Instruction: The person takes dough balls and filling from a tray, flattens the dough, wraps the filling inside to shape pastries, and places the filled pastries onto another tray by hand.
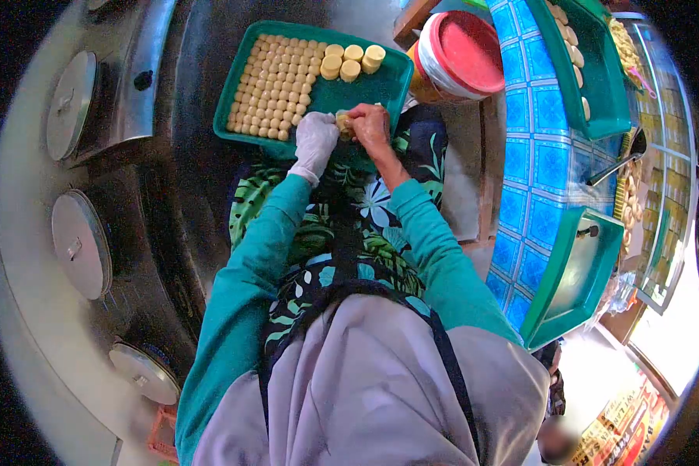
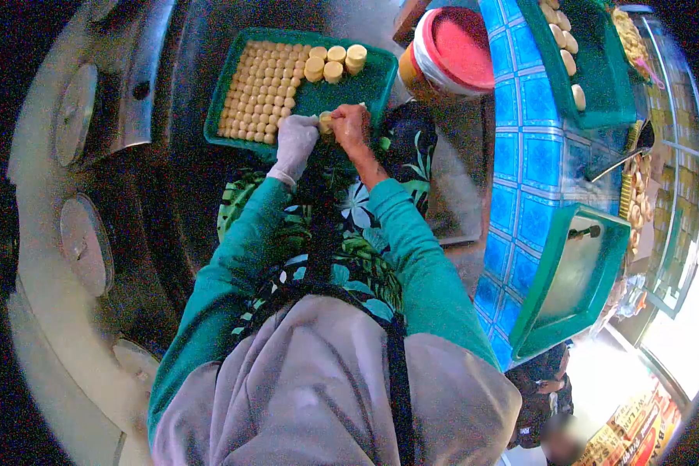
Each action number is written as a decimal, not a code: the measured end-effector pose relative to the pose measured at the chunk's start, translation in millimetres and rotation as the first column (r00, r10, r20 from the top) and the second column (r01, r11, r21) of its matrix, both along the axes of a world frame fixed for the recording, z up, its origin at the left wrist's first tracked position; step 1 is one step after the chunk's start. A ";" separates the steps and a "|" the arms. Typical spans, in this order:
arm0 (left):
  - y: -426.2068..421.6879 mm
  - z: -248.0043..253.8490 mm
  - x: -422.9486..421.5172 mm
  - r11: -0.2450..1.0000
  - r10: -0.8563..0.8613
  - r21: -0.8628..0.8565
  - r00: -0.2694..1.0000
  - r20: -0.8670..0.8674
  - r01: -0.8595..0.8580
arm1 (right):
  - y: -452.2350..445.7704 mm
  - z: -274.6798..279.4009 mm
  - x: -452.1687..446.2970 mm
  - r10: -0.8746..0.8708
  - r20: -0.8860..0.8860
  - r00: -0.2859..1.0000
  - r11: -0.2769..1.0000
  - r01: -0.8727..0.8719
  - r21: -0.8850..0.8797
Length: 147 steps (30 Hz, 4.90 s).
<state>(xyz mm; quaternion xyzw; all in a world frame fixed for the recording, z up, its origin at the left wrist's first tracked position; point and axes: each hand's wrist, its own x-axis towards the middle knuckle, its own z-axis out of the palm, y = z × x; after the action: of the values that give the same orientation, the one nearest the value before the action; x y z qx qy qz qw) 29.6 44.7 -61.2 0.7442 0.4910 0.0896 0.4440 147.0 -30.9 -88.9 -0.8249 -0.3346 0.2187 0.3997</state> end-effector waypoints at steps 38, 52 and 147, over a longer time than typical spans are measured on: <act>-25.6 40.0 -10.6 0.658 0.574 -0.753 0.656 0.489 -0.014 | -37.1 68.4 -50.2 0.054 0.498 0.866 0.972 -0.160 0.174; -31.7 46.9 -15.5 0.628 0.545 -0.770 0.642 0.540 0.114 | -58.0 80.8 -40.1 -0.211 -0.391 0.896 0.945 0.289 0.152; -43.2 65.0 -19.4 0.319 0.557 -0.907 0.720 0.414 0.274 | -94.3 87.9 -33.2 -0.090 -0.057 0.994 0.912 0.105 0.395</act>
<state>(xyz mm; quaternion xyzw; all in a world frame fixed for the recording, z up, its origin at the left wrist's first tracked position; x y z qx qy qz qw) 10.2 1.6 3.8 0.2058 0.3205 0.0948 0.9197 113.8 -125.2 -1.0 -0.7379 -0.3229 0.1413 0.5756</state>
